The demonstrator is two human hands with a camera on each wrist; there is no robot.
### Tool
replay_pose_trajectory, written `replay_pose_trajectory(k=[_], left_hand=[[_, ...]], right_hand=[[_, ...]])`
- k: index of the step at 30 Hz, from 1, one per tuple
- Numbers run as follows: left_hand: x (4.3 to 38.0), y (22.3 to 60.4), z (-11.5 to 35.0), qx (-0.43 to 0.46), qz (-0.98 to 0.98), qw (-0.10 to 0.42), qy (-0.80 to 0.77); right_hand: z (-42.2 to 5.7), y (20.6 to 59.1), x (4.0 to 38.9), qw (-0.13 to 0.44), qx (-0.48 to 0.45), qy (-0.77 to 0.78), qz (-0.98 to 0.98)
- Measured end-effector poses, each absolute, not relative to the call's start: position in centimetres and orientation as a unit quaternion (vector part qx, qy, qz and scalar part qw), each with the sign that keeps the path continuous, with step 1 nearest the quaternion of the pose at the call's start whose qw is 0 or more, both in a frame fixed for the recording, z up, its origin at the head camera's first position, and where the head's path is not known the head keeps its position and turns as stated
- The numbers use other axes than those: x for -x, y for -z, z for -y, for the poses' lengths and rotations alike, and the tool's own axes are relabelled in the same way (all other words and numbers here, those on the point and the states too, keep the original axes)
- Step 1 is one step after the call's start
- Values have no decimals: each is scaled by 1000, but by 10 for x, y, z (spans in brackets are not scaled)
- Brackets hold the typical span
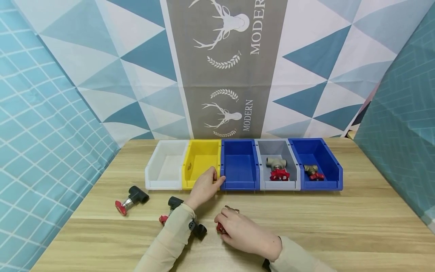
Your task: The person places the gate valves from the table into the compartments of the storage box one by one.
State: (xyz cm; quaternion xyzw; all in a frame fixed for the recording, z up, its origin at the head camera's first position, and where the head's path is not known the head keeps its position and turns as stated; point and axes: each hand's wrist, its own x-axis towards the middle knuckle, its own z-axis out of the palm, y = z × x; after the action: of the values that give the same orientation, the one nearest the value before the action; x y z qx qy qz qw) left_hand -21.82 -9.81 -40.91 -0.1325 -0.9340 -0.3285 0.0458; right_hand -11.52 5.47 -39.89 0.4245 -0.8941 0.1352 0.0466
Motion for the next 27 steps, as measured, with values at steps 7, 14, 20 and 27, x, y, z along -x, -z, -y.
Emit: replay_pose_trajectory(k=[7, 14, 20, 27], left_hand=[[219, 410, 99, 134, 935, 46, 326], [220, 411, 99, 134, 935, 45, 327], [220, 411, 99, 134, 934, 44, 329], [220, 410, 99, 134, 932, 41, 334]], right_hand=[[-54, 404, 115, 48, -425, -135, 894], [-52, 406, 116, 52, -424, -136, 894], [-51, 405, 117, 45, -412, -145, 898], [-51, 403, 117, 51, -408, -149, 899]])
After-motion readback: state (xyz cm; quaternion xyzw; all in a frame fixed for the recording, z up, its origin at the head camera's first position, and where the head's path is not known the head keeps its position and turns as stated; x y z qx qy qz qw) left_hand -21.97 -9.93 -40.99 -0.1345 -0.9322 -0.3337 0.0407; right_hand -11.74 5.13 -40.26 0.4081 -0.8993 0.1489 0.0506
